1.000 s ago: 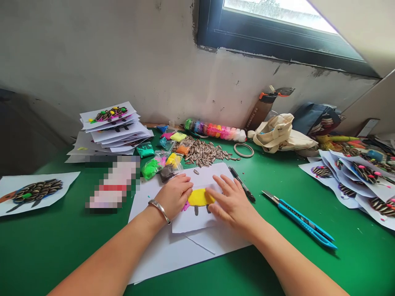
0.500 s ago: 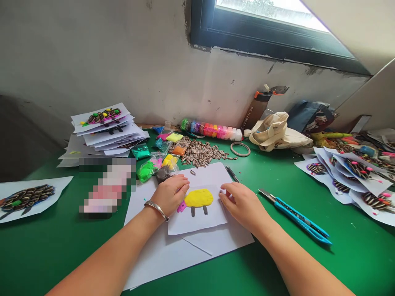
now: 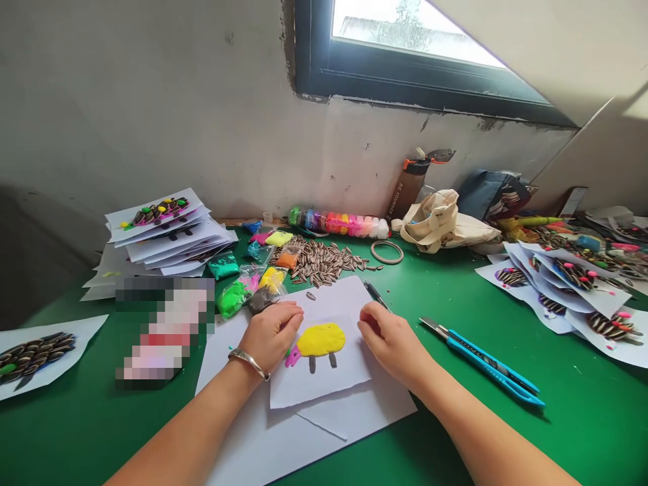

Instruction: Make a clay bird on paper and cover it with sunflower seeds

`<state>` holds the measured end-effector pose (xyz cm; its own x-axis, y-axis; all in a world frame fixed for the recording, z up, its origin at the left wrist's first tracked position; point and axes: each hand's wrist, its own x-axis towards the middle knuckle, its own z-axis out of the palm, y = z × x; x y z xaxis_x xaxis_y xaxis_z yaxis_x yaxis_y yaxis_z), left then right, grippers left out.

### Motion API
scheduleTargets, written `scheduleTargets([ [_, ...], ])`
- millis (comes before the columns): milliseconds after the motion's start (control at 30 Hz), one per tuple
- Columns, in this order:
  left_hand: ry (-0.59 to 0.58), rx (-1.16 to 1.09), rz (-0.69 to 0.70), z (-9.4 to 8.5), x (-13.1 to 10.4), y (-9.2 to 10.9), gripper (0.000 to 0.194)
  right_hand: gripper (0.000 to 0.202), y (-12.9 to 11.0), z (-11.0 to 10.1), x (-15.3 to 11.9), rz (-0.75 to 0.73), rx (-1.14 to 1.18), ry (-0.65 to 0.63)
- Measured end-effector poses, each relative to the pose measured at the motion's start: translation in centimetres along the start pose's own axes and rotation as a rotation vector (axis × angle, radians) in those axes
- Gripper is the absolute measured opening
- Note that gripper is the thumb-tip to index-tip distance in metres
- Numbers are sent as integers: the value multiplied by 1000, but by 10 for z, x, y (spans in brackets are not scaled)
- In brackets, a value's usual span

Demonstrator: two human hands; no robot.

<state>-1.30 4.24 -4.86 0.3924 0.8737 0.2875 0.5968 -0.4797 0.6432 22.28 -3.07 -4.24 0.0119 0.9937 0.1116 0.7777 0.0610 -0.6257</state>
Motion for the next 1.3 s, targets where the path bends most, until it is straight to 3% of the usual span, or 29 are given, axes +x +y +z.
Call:
scheduleTargets([
  [333, 26, -35, -53, 1, 0, -1, 31, 18, 15, 6, 7, 23, 257, 19],
  [767, 24, -71, -102, -4, 0, -2, 33, 17, 16, 9, 9, 32, 290, 36],
  [1100, 67, -3, -44, -15, -4, 5, 33, 20, 10, 0, 14, -13, 333, 204],
  [1300, 35, 38, -20, -23, -9, 9, 31, 21, -21, -1, 16, -42, 438, 117],
])
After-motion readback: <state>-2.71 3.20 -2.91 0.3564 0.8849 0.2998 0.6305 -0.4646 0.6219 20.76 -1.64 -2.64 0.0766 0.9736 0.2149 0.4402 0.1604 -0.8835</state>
